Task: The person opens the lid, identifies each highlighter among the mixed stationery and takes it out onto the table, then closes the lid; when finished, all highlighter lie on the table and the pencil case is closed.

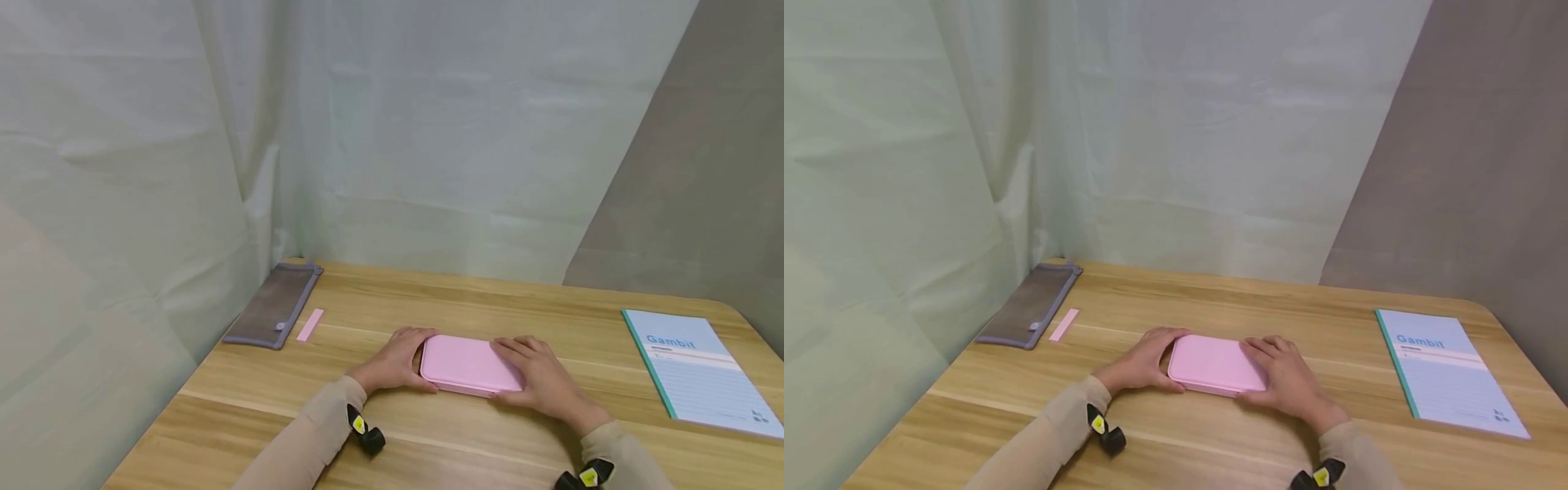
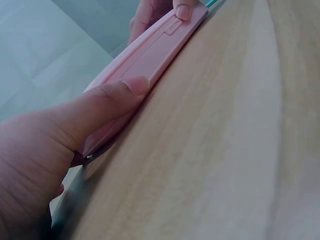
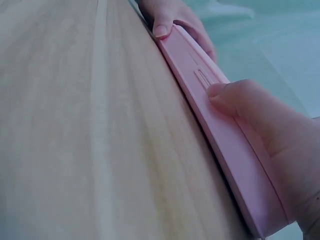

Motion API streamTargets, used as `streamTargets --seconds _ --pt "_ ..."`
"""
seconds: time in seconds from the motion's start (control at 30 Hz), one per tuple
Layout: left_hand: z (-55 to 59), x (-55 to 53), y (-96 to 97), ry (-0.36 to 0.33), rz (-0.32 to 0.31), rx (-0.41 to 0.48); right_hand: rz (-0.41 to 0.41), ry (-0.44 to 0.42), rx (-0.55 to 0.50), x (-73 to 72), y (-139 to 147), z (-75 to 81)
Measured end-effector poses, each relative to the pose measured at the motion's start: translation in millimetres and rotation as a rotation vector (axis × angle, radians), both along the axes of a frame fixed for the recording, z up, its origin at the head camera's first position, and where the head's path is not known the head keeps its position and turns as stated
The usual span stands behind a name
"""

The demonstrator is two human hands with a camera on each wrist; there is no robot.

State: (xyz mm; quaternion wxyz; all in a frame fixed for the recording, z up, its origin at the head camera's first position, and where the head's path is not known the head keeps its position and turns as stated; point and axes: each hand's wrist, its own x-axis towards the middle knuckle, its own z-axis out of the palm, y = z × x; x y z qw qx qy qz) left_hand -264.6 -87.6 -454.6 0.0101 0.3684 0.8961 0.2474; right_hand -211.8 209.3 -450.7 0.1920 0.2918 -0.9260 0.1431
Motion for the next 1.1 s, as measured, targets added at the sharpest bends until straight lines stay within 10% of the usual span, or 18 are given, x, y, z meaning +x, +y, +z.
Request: streamTargets --seconds 1.1 --pt "1.8 -1.3 2.0 -0.061 0.009 0.043 0.051 -0.139 -0.069 -13.4 6.8 16.1"
